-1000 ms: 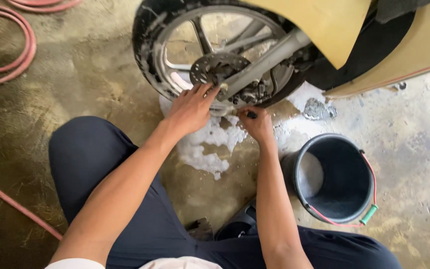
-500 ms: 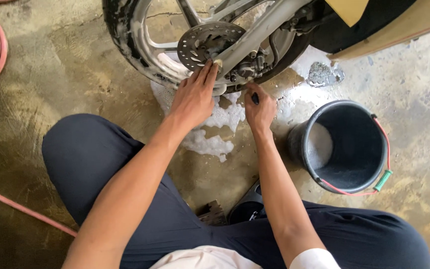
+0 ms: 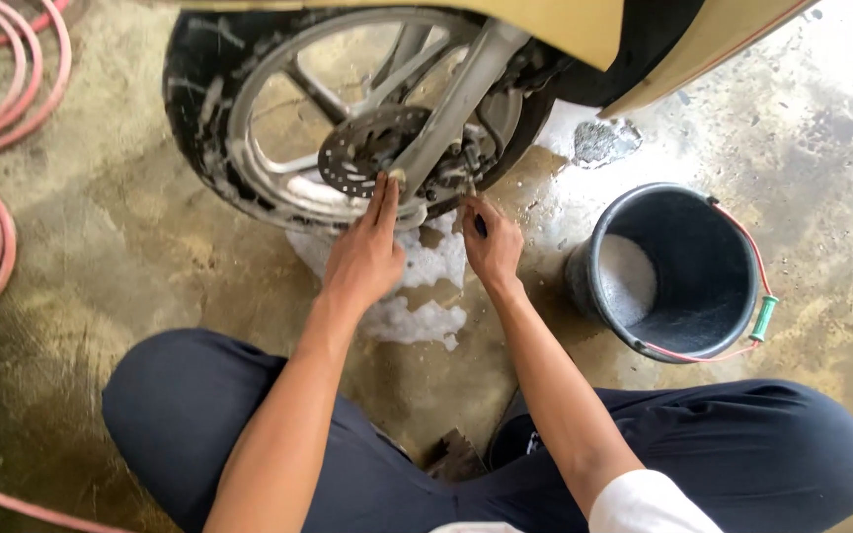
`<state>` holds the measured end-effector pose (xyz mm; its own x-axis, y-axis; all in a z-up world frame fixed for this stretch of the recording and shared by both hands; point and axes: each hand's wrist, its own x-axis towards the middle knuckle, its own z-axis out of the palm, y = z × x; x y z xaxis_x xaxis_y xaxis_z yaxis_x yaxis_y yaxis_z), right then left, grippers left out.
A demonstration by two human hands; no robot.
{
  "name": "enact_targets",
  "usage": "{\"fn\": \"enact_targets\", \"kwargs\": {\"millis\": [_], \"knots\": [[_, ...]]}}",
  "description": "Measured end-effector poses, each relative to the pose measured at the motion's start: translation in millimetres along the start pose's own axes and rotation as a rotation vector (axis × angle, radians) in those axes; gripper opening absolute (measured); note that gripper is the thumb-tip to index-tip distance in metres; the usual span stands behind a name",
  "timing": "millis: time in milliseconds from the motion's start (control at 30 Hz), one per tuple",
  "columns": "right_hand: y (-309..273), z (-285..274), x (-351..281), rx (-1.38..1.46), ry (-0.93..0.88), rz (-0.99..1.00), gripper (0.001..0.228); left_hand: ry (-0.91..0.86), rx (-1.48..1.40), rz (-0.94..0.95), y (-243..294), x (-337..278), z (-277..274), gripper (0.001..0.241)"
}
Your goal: The person scrubs the front wheel and rim of a motorcycle with a brush and soapy water.
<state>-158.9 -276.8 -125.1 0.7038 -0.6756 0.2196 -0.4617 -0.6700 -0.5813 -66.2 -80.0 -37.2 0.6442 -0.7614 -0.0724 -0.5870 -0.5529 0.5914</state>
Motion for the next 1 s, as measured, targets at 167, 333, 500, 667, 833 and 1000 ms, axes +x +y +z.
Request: {"fn": "enact_targets", "kwargs": {"millis": [167, 333, 500, 667, 833, 1000], "knots": [[35, 27, 12, -0.042, -0.151, 0.066, 0.018, -0.024, -0.017, -0.033, 7, 2, -6, 0.083], [28, 22, 11, 0.018, -0.130, 0.018, 0.020, -0.014, -0.020, -0.019, 18, -2, -18, 0.083], [24, 16, 12, -0.014, -0.128, 0.028, 0.021, -0.023, -0.027, -0.027, 6, 4, -6, 0.083], [24, 16, 15, -0.038, -0.102, 0.041, 0.021, -0.004, -0.022, -0.024, 0, 4, -2, 0.083], [28, 23, 17, -0.120, -0.108, 0.050, 0.016, 0.014, -0.003, -0.020, -1, 4, 0, 0.083], [39, 30, 22, -0.030, -0.189, 0.088, 0.019, -0.005, -0.065, -0.054, 13, 1, -15, 0.085]]}}
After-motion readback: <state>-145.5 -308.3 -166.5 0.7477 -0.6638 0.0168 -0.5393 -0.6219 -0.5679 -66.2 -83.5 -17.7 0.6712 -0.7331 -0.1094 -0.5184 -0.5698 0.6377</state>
